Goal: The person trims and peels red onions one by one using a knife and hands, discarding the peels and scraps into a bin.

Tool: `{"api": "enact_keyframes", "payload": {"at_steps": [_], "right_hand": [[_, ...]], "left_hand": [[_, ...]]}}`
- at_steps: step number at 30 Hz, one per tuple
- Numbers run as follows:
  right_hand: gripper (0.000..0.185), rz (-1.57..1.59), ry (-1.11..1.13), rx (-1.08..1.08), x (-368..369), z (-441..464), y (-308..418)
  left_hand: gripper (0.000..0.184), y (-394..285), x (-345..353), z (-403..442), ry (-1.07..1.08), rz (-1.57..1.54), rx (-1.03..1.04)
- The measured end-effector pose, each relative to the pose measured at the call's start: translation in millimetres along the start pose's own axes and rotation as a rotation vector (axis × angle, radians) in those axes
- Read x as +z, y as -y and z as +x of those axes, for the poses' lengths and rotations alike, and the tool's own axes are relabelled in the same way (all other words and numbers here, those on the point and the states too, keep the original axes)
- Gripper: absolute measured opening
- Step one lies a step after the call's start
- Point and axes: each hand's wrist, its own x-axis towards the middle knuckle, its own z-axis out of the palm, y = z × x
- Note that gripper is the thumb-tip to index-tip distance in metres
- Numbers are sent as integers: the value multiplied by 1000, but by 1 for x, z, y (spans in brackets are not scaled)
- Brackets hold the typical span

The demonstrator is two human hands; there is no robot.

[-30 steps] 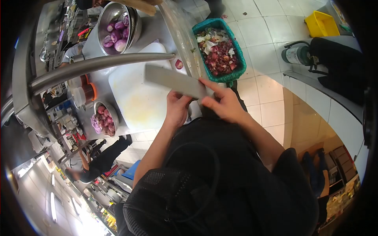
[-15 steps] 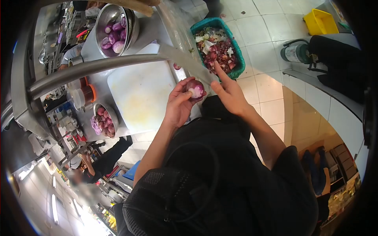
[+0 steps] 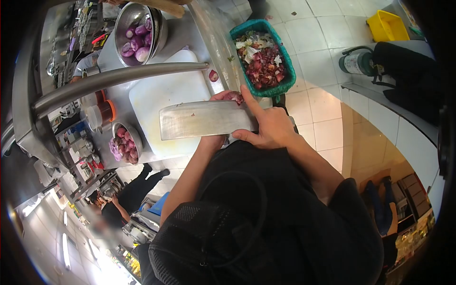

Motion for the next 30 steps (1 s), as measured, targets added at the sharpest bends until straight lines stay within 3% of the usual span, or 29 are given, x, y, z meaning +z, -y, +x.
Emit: {"api": "enact_keyframes", "payload": {"at_steps": [7,9,10,14,15,17,18,20,24,30], "right_hand": [[102,220,-40,36,17,0,-20],[84,820,-165,-6,34,7,-33],[70,1060,-85,2,30,6,-35],[68,1305,2,144,12,9,-50],[68,1305,1,143,16,9,-49],[82,848,-265,31,29,5,-43],[82,849,-265,35,24,1,-36],[100,404,-122,-9,7,-7,-21],[114,191,-67,6,7,-5,-5],[106,247,-44,47,8,-1,-9]], "left_hand": [[39,-9,5,-7,-44,132,58],[38,-14,10,-7,-76,221,27],[38,-14,12,-6,-95,153,17],[38,-14,16,-4,-124,46,-14],[38,-14,15,-4,-129,33,-15],[37,-11,3,-3,-113,83,-16],[35,-9,-1,-3,-95,132,-18],[34,-6,3,-4,-99,121,0],[37,-6,10,-5,-95,89,51],[41,-10,3,-1,-80,224,100]]}}
